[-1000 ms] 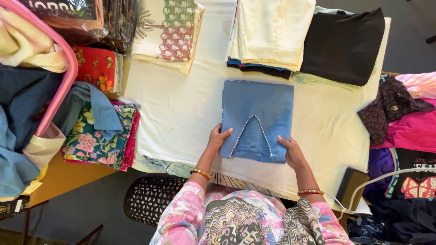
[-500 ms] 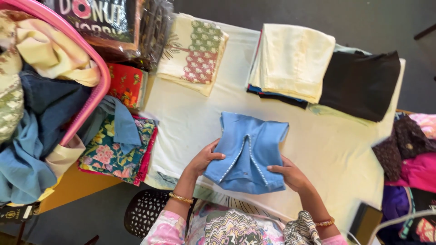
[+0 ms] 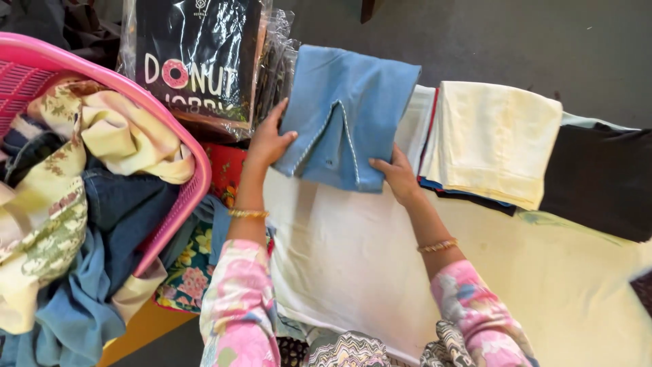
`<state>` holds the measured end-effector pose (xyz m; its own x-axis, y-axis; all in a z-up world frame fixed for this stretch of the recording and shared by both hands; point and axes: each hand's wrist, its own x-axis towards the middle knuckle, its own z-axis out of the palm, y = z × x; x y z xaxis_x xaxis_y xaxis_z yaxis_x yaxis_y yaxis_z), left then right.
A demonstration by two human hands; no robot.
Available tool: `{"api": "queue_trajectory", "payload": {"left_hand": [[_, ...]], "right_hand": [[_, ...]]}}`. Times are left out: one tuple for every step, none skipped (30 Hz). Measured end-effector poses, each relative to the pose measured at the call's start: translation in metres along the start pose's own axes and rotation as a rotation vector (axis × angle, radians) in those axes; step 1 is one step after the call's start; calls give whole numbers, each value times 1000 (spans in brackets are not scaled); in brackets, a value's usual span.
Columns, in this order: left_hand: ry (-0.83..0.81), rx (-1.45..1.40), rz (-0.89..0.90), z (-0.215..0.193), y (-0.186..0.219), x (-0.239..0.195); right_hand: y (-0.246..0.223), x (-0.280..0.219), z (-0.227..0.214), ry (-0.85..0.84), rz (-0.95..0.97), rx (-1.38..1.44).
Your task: The person folds a light blue shirt on a white table, smoothing it out and folding it into a neat rectangle. They then pick up a pair of light blue pants, shake them out, and fold them in half lengthwise before folding them into a compact shape.
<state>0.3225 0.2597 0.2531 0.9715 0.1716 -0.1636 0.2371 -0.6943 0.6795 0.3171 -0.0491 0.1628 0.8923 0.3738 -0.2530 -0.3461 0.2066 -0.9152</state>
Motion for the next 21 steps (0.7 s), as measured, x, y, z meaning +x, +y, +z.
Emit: {"api": "queue_trajectory", "payload": {"left_hand": [[-3,2,-2,6,-4,10],[-23,166,-157,12,-7,20],[-42,332,-312,20,-9,29],[-48,334,-312,32,-27,32],[-77,440,-288,43,-44,34],[-103,541,-264,56,-60,36],[-107,538,-265,64,-68,31],[11,491,-209,72,-74,27],[128,442,-154,81,-81,22],[122,439,-153,84,-73,10],[183,556,-102,87,-66,-2],[250,671,-47,89,-57,-11],[249,668,-43,98,-66,-9],[289,632,144,108,-75,-11],[326,590,330,118,-85,-13],[326,589,330,125,-99,-12],[362,531,326,133,-114,-12],[399,470,318,141,-127,-12],[400,467,316,134,-119,-29],[430,359,310,127,-111,-50],[461,251,304,120,-103,-71]], "right_hand": [[24,19,3,1,3,2],[47,36,4,56,61,-26],[71,53,5,110,119,-54],[91,60,5,113,124,-52],[111,66,5,141,174,-106],[129,72,3,167,224,-166],[134,69,3,168,227,-168],[139,66,3,173,197,-158],[143,61,3,179,166,-148],[138,54,6,184,170,-149],[132,45,8,187,194,-121],[125,40,11,189,211,-93],[125,38,9,194,210,-95],[127,33,7,208,241,-98],[129,27,5,223,272,-101],[136,19,1,224,272,-102],[143,10,-2,225,254,-128],[149,1,-8,225,237,-158],[159,-14,-17,225,238,-161],[171,-31,-25,207,203,-172],[182,-49,-34,190,168,-181]]}}
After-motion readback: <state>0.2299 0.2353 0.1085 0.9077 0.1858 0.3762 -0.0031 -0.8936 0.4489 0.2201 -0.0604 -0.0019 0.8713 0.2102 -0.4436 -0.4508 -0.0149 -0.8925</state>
